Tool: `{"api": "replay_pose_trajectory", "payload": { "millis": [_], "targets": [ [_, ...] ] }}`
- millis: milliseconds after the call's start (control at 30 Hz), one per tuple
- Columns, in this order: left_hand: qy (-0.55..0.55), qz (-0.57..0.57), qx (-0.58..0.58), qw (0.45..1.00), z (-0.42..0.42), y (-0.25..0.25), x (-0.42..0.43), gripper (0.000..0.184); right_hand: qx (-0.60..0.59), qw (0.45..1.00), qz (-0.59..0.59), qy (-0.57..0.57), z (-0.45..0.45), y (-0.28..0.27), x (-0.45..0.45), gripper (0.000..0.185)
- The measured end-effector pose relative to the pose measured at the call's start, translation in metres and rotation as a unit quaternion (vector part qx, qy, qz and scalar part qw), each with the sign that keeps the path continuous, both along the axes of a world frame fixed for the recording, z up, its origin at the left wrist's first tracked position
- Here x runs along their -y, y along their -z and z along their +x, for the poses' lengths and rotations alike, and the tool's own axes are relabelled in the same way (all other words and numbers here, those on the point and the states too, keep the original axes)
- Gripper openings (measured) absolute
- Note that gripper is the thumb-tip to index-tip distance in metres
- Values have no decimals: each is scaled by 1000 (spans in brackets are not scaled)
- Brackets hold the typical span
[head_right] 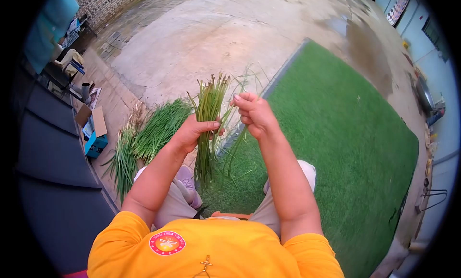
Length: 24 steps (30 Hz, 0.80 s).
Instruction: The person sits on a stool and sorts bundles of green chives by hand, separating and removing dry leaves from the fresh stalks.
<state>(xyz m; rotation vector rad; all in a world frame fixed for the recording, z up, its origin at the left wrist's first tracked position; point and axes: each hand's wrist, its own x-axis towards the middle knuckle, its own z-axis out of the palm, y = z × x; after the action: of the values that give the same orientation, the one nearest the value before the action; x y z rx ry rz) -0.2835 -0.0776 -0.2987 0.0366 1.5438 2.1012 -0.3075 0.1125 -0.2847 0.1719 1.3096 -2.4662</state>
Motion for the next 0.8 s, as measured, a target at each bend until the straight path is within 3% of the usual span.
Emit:
{"api": "replay_pose_trajectory", "payload": {
  "millis": [267, 333, 500, 600, 667, 800],
  "targets": [
    [-5, -41, -19, 999, 1, -5, -4, 26, 4, 999, 41, 21, 0, 4, 5, 11],
    [-6, -60, -74, 995, 6, -2, -10, 25, 4, 999, 41, 21, 1, 8, 8, 11],
    [-20, -23, -31, 999, 2, 0, -3, 18, 15, 997, 75, 24, 2, 5, 11, 13],
    [-30, -7, 10, 999, 0, -3, 2, 14, 2, 993, 116, -9, 3, 1, 12, 14],
    [-36, 12, 28, 999, -1, -5, 4, 11, -20, 978, 184, -91, 6, -3, 14, 12],
    [-33, 31, 51, 998, -5, -1, 11, 9, -16, 973, 187, -130, 5, 4, 15, 11]
  ]
}}
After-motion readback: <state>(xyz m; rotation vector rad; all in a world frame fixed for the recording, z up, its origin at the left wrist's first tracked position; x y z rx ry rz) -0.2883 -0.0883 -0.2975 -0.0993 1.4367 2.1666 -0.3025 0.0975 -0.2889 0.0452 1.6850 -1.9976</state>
